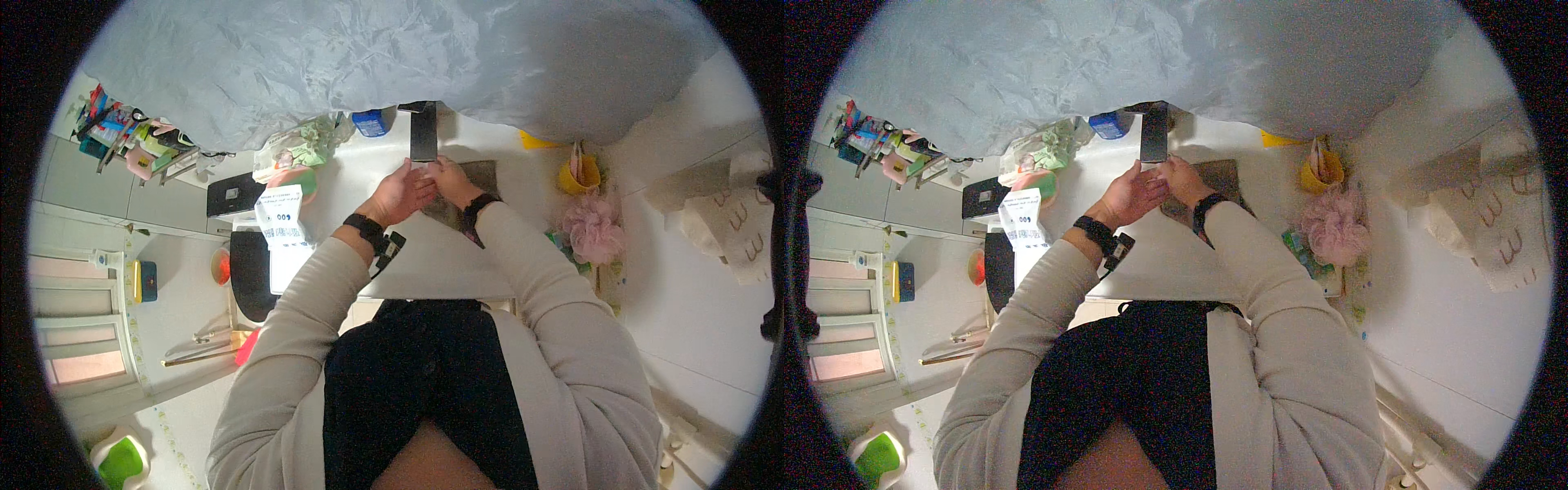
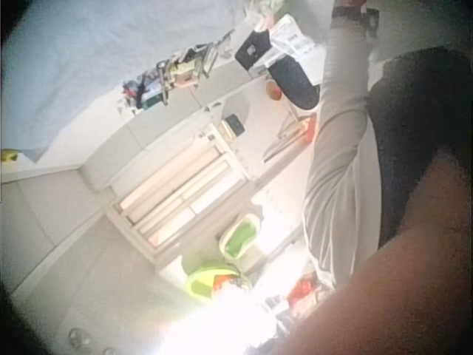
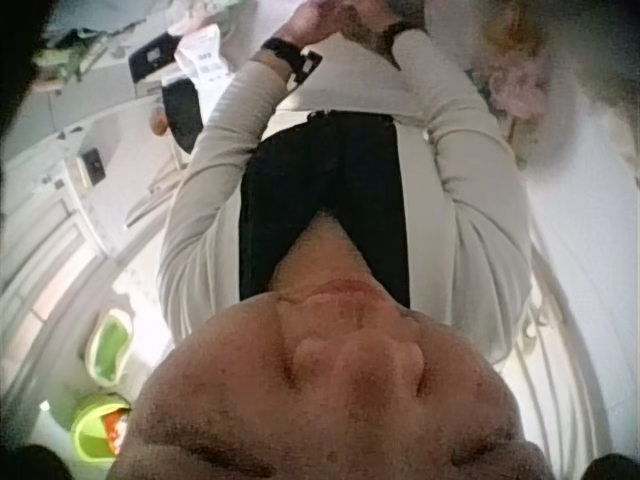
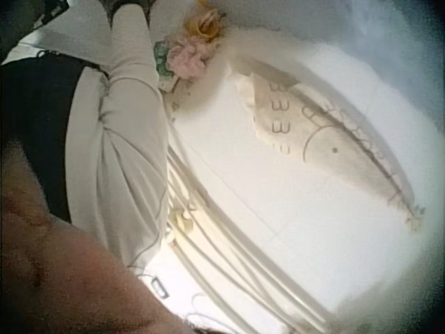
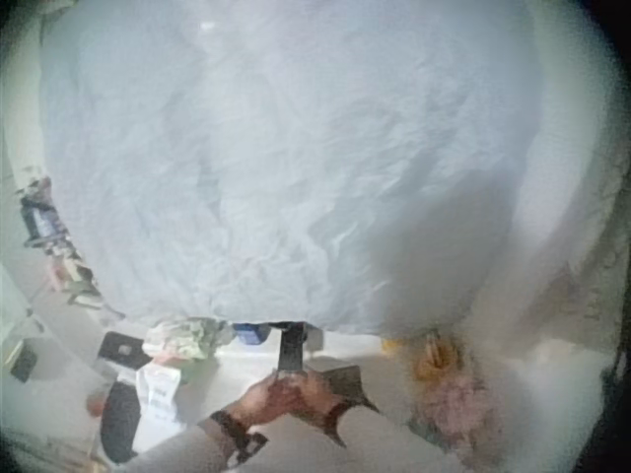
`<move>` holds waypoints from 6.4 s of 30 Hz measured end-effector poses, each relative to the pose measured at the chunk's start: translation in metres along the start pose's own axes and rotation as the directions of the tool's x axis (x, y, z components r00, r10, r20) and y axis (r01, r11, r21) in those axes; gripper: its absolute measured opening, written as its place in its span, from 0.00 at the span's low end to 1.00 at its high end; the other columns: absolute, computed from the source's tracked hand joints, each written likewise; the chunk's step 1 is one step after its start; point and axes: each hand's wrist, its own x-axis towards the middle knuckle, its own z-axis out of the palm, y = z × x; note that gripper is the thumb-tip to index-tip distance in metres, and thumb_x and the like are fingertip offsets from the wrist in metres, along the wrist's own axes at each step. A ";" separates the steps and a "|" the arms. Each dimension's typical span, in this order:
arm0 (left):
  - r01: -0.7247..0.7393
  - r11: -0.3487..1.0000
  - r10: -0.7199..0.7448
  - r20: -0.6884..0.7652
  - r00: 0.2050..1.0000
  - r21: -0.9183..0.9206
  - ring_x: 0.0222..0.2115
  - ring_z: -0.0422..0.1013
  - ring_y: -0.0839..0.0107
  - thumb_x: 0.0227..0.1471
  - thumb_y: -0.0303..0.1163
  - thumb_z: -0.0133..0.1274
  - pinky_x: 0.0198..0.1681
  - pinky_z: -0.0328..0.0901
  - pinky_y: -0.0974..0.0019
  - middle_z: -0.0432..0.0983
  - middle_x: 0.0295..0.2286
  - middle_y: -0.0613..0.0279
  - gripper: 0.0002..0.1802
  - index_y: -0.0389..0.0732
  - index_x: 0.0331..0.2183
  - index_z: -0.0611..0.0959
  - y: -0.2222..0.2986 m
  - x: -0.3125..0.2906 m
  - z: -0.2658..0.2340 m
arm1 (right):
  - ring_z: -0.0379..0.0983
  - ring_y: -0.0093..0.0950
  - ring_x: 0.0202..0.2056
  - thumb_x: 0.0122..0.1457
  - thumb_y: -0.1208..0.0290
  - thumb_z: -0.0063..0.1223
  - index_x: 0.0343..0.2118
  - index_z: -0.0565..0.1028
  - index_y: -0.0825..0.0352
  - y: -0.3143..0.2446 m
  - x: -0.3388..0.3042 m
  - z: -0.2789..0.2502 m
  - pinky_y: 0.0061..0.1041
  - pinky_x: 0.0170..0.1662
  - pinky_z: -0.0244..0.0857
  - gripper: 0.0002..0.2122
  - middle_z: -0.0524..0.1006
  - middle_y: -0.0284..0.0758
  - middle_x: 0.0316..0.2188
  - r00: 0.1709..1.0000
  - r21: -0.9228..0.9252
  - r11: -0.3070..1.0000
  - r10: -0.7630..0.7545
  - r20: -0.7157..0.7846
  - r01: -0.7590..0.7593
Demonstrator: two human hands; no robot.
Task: The person attaches a grey microfiber cloth to a light blue mop head, then connects the mop head to a metal handle. They place the assembled mop against the wall, then pick up and fold a red cloth, and finally retrieve a toothbrush from a red box and place it on a shelf.
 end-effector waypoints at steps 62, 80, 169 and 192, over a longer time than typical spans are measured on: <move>-0.531 0.018 0.794 0.311 0.522 0.847 0.45 0.67 0.63 0.49 0.24 0.54 0.44 0.66 0.63 0.64 0.50 0.55 0.32 0.48 0.56 0.64 0.052 -0.006 0.041 | 0.63 0.21 0.21 0.61 0.68 0.43 0.31 0.68 0.61 -0.024 -0.005 0.014 0.25 0.24 0.63 0.05 0.67 0.27 0.21 0.970 0.580 0.779 0.226 0.093 -0.237; -0.101 -0.144 0.697 0.174 0.695 0.984 0.51 0.56 0.33 0.36 0.26 0.56 0.57 0.54 0.47 0.62 0.48 0.30 0.49 0.53 0.61 0.54 0.017 -0.028 0.019 | 0.68 0.40 0.45 0.61 0.67 0.40 0.47 0.69 0.69 0.049 0.011 0.023 0.34 0.48 0.62 0.15 0.72 0.44 0.43 0.873 -0.388 0.817 -0.259 0.413 0.426; -0.139 0.980 0.013 -0.746 -0.666 0.142 0.41 0.72 0.59 0.48 0.35 0.59 0.44 0.68 0.62 0.72 0.45 0.49 0.23 0.41 0.47 0.76 -0.560 -1.048 -0.135 | 0.75 0.26 0.30 0.48 0.80 0.53 0.39 0.76 0.72 0.059 -0.698 0.978 0.23 0.36 0.68 0.14 0.79 0.40 0.30 -0.561 0.278 0.837 0.040 0.827 0.471; -0.313 0.852 0.160 -0.779 -0.606 0.419 0.28 0.73 0.76 0.51 0.30 0.57 0.35 0.68 0.71 0.79 0.29 0.61 0.12 0.31 0.35 0.81 -0.458 -1.042 -0.224 | 0.75 0.32 0.33 0.51 0.78 0.52 0.38 0.78 0.68 0.020 -0.698 0.951 0.27 0.40 0.67 0.10 0.78 0.41 0.31 -0.626 0.243 0.938 -0.036 0.779 0.248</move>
